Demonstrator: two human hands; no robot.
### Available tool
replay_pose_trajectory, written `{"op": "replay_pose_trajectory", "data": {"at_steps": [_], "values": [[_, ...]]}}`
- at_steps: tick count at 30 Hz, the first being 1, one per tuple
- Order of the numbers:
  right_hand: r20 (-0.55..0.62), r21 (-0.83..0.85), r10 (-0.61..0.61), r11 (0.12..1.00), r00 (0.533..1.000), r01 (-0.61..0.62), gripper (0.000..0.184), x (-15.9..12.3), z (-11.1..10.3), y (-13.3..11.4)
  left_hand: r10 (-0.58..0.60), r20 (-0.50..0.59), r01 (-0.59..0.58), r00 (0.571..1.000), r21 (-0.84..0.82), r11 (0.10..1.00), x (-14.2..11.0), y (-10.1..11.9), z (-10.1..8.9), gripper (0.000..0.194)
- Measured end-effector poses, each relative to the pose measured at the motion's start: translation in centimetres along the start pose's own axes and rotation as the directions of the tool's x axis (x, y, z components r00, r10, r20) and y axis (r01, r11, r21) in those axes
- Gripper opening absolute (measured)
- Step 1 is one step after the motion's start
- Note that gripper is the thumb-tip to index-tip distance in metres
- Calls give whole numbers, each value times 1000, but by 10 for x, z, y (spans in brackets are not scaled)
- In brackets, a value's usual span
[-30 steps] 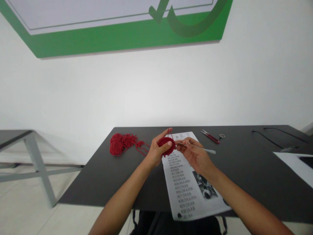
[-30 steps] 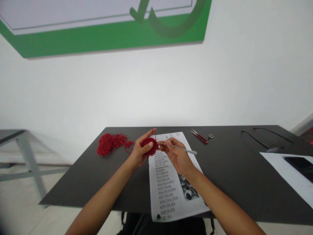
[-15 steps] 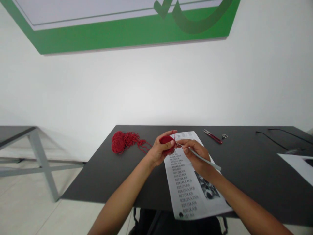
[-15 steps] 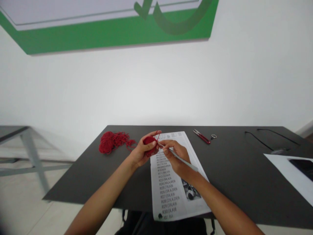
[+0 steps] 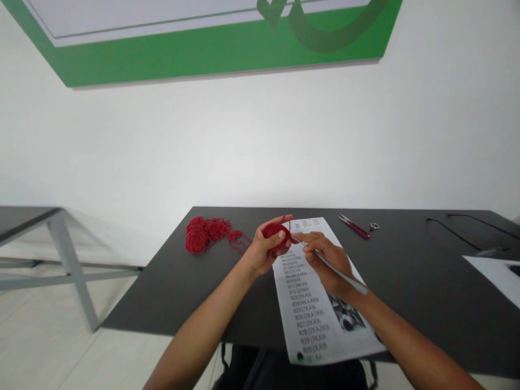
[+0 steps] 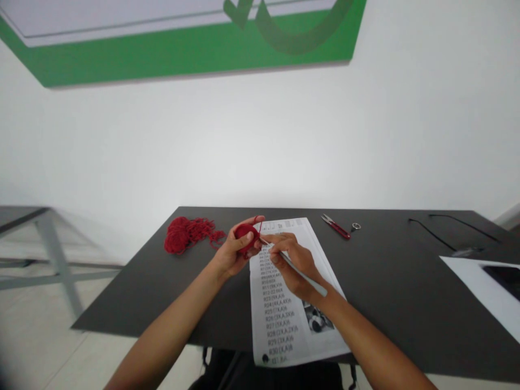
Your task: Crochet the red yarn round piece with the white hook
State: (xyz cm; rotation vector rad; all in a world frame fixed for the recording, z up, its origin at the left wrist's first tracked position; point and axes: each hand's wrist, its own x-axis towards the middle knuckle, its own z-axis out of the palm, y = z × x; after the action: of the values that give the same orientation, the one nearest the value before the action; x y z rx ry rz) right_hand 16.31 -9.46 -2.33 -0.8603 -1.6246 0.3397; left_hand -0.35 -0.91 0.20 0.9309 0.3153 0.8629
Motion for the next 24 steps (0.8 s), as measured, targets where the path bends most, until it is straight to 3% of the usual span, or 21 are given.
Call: {"op": "replay_pose_trajectory", "data": {"at_steps": [3,6,12,16,18,20,22,24], "values": [[-30,246,175,956,984,-163,11,-5,2,-1,-20,22,21,1000,-60,998,-1,-4,0,63],[-5,467,302,844,953,-265,11,-5,5,-1,-42,31,45,999,-120,992,-1,-8,-1,61],[126,826,452,445,883,-346,19,8,12,-4,-76,47,82,996,-163,983,-5,-17,-1,67],[191,891,535,257,823,-374,20,13,14,2,21,5,-21,1000,-3,1000,-1,-25,0,69],[137,908,557,259,819,-328,18,14,15,3,177,-36,-167,983,193,967,2,-31,-1,65],[56,906,561,318,826,-278,18,14,16,3,349,-8,-308,937,456,835,4,-36,-3,51],[-24,878,545,413,838,-243,18,14,18,1,410,58,-361,910,594,719,3,-42,-5,50],[-91,830,516,512,852,-222,18,14,19,-1,413,128,-392,902,645,656,1,-46,-7,57]]}}
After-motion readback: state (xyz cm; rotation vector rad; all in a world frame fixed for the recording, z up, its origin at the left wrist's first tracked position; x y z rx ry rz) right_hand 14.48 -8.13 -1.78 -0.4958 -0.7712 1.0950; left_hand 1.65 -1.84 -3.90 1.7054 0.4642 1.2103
